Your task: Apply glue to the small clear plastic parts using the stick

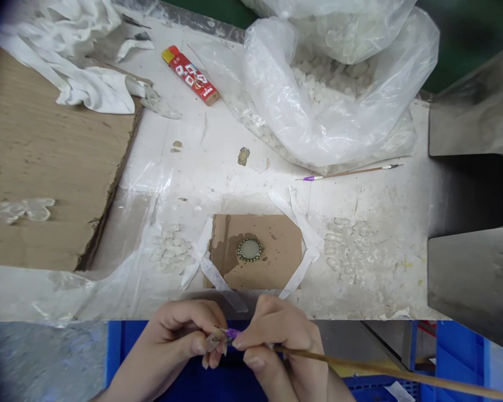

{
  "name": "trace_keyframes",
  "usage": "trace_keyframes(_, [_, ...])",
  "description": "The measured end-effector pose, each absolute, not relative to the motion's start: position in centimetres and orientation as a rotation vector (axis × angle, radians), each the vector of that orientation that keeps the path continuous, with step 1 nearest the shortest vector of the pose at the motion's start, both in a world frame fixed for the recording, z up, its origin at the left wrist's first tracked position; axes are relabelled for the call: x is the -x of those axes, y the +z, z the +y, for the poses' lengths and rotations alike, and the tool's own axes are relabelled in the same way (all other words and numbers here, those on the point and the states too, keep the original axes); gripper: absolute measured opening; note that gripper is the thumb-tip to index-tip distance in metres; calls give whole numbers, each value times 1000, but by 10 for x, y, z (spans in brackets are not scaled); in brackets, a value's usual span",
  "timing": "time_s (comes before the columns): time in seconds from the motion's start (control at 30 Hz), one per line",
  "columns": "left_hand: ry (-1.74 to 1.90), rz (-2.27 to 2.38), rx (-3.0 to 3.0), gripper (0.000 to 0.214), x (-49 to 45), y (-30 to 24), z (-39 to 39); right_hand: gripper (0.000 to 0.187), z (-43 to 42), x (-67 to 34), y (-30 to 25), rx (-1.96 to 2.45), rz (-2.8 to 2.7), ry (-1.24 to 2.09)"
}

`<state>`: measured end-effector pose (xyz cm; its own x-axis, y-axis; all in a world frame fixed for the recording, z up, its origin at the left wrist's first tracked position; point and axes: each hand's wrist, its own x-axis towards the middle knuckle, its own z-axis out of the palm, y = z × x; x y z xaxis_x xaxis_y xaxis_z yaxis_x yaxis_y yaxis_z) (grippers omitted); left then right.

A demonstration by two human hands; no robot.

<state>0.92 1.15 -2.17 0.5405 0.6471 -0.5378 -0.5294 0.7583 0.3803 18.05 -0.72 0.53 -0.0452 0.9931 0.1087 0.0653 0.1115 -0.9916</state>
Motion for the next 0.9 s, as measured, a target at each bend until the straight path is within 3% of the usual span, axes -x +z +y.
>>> trace_keyframes(0.5, [748,686,-217,6,-12,-23,10,19,-7,-184,5,1084,-1369,1109])
trace_keyframes(0.9, [697,644,-131,15,-6,-19,16,22,5,-173,4,1058,-1054,993])
